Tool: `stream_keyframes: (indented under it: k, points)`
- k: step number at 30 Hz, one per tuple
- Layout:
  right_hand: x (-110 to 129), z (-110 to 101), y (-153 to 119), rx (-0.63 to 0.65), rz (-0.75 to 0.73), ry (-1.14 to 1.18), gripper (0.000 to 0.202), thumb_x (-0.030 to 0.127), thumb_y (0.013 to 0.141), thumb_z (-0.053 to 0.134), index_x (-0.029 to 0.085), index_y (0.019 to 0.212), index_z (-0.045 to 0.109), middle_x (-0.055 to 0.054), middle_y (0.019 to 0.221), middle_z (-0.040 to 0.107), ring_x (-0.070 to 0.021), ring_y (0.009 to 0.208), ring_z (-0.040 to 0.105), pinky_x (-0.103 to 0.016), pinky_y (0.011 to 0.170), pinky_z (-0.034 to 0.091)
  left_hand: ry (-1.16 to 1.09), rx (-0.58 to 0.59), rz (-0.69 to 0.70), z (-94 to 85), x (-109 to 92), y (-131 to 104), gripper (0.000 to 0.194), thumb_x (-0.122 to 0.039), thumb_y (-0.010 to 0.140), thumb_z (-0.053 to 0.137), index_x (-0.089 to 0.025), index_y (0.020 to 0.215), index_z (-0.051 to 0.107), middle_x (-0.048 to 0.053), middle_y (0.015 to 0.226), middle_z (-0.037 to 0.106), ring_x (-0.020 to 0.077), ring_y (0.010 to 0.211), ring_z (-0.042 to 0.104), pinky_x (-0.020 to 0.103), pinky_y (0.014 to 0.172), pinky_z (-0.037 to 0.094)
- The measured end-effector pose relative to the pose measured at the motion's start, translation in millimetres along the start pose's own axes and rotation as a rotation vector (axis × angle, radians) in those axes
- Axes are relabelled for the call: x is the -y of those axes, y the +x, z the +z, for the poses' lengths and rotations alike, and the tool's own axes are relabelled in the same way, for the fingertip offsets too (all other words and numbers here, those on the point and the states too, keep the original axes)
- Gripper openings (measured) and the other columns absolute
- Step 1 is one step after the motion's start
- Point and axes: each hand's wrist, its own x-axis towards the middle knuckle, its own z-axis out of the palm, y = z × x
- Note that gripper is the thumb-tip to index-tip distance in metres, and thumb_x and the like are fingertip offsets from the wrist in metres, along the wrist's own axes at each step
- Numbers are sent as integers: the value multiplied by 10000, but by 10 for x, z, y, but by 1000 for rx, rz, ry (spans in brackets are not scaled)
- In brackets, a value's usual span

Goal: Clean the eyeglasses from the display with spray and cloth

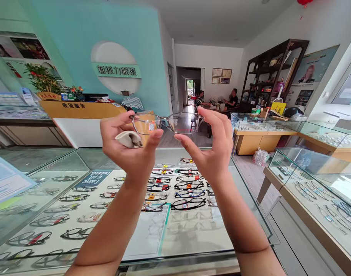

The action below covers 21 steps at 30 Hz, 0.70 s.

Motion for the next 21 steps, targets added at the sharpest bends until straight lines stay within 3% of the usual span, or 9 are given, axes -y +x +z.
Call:
stream_keyframes:
  k: [3, 9, 12, 21]
  points:
    - [-22, 19, -15, 3, 26, -15, 545, 526, 944, 824, 350, 1421, 628, -97, 1347, 698, -345, 1253, 663, -602, 1075, 597, 75, -104, 48, 9, -4, 38, 685, -749, 830, 845, -298, 1312, 660, 73, 1164, 634, 272, 1032, 671, 473, 947, 588]
    - [-90, 54, 1, 30, 49, -68, 464, 485, 995, 780, 371, 1420, 632, -108, 1338, 695, -362, 1262, 662, -595, 1055, 616, 73, 40, -4, 32, -7, 112, 587, -661, 841, 888, -322, 1289, 717, 59, 1171, 712, 274, 1109, 713, 474, 1019, 594]
    - [-130, 52, 23, -10, 48, -98, 430, 499, 985, 799, 334, 1363, 679, -94, 1263, 720, -330, 1169, 705, -580, 1024, 636, 42, 104, -35, 32, 14, 116, 600, -631, 828, 913, -326, 1310, 727, 58, 1195, 748, 275, 1137, 726, 463, 1024, 599]
    - [-173, 26, 43, 15, 72, -21, 398, 456, 1019, 766, 353, 1399, 713, -68, 1258, 737, -287, 1127, 730, -538, 973, 654, -4, 106, -109, 18, -1, 116, 470, -599, 867, 892, -337, 1238, 770, 49, 1155, 775, 267, 1100, 719, 413, 868, 616]
